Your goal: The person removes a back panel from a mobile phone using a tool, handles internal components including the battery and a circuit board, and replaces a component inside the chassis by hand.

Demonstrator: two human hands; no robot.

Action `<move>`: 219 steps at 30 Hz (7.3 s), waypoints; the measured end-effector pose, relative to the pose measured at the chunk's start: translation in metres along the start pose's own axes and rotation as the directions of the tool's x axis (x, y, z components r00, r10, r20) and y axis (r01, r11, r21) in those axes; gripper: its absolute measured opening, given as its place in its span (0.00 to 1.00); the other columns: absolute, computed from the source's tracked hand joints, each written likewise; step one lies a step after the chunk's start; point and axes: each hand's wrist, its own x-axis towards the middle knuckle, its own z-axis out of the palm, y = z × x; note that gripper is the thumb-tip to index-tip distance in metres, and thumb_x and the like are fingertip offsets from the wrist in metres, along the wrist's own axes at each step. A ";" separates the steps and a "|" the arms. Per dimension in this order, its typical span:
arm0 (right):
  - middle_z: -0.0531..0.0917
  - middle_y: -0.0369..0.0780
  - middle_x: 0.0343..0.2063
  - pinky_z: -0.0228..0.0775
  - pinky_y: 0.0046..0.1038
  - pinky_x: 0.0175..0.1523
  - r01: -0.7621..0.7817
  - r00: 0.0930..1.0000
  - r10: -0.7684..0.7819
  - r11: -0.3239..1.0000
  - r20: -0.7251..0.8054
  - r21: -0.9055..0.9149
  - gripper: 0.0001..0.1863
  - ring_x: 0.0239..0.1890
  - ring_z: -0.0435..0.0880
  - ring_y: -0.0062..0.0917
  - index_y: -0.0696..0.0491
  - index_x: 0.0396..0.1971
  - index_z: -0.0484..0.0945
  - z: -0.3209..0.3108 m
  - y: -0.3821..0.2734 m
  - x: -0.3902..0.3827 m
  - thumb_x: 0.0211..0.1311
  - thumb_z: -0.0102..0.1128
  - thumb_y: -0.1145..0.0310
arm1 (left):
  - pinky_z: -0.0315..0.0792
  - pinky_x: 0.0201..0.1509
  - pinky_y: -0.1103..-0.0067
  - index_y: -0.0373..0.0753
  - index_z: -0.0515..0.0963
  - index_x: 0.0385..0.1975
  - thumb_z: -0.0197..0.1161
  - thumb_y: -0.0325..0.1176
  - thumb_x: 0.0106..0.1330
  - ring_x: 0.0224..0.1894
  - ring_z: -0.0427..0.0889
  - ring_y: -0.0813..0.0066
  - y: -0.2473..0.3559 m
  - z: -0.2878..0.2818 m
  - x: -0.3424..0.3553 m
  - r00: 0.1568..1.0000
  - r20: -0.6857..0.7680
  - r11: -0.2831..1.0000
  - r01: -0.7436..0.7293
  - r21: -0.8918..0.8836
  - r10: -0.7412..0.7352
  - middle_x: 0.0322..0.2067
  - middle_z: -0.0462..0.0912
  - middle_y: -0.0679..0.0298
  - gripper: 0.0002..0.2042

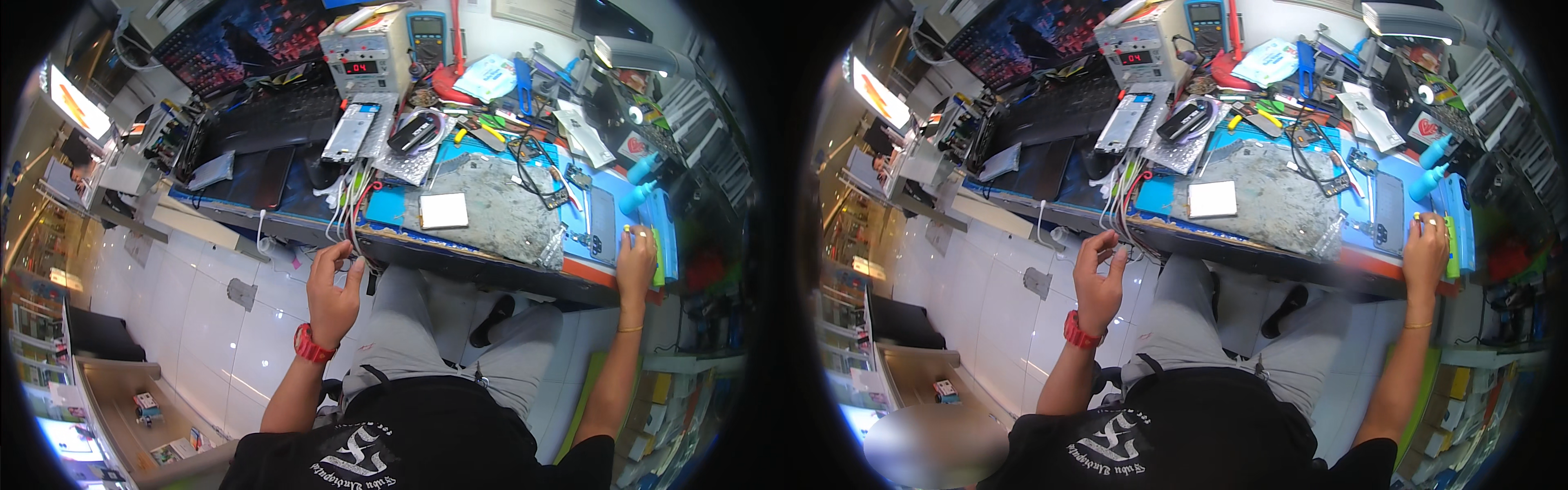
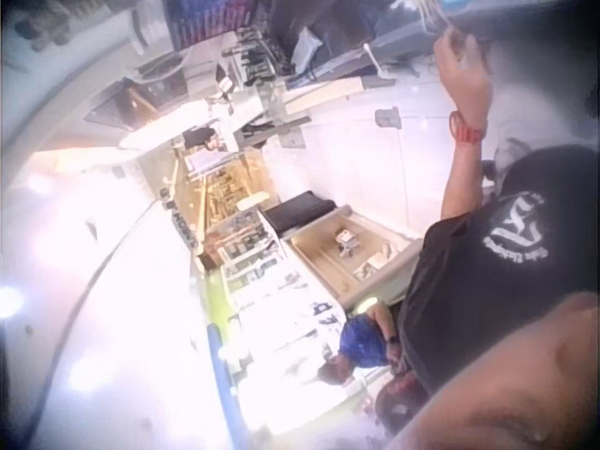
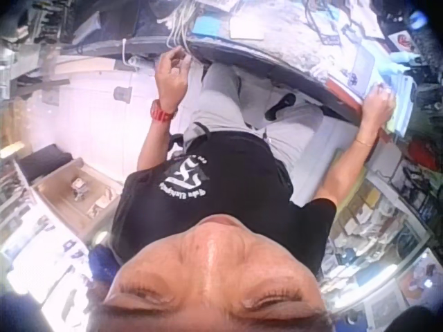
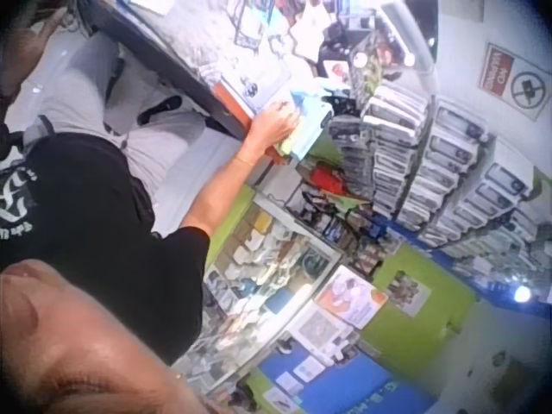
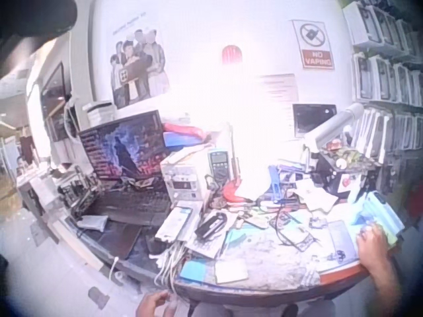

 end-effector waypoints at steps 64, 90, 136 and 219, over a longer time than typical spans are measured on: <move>0.87 0.40 0.39 0.79 0.22 0.47 -0.657 0.753 -0.042 -0.102 0.657 0.747 0.09 0.40 0.85 0.17 0.63 0.44 0.79 -0.059 -0.208 -0.108 0.68 0.65 0.76 | 0.75 0.63 0.72 0.35 0.66 0.62 0.52 0.30 0.78 0.57 0.80 0.70 0.052 0.097 -0.061 0.757 0.582 0.344 0.654 -0.674 -0.298 0.56 0.80 0.56 0.16; 0.89 0.43 0.33 0.78 0.22 0.40 -0.641 0.719 -0.036 0.352 0.694 0.682 0.13 0.34 0.85 0.17 0.65 0.43 0.82 -0.047 -0.202 -0.146 0.61 0.71 0.75 | 0.75 0.60 0.73 0.35 0.64 0.59 0.36 0.42 0.84 0.55 0.80 0.73 0.050 0.107 -0.102 0.712 0.649 0.396 0.696 -0.600 -0.269 0.54 0.78 0.57 0.18; 0.82 0.41 0.37 0.73 0.33 0.36 0.248 0.882 -0.460 0.641 0.105 0.726 0.14 0.37 0.81 0.36 0.53 0.37 0.85 -0.055 -0.190 -0.162 0.47 0.74 0.76 | 0.79 0.58 0.68 0.34 0.63 0.62 0.47 0.31 0.80 0.53 0.85 0.61 0.057 0.098 -0.082 0.713 0.652 0.292 0.701 -0.651 -0.257 0.54 0.80 0.47 0.15; 0.83 0.42 0.31 0.75 0.28 0.39 -0.204 0.965 0.033 0.721 0.261 0.662 0.03 0.33 0.83 0.30 0.60 0.33 0.82 -0.049 -0.127 -0.135 0.60 0.66 0.79 | 0.85 0.52 0.61 0.31 0.61 0.61 0.46 0.26 0.77 0.50 0.86 0.50 0.051 0.084 -0.081 0.512 0.788 0.140 0.857 -0.496 -0.341 0.52 0.79 0.47 0.16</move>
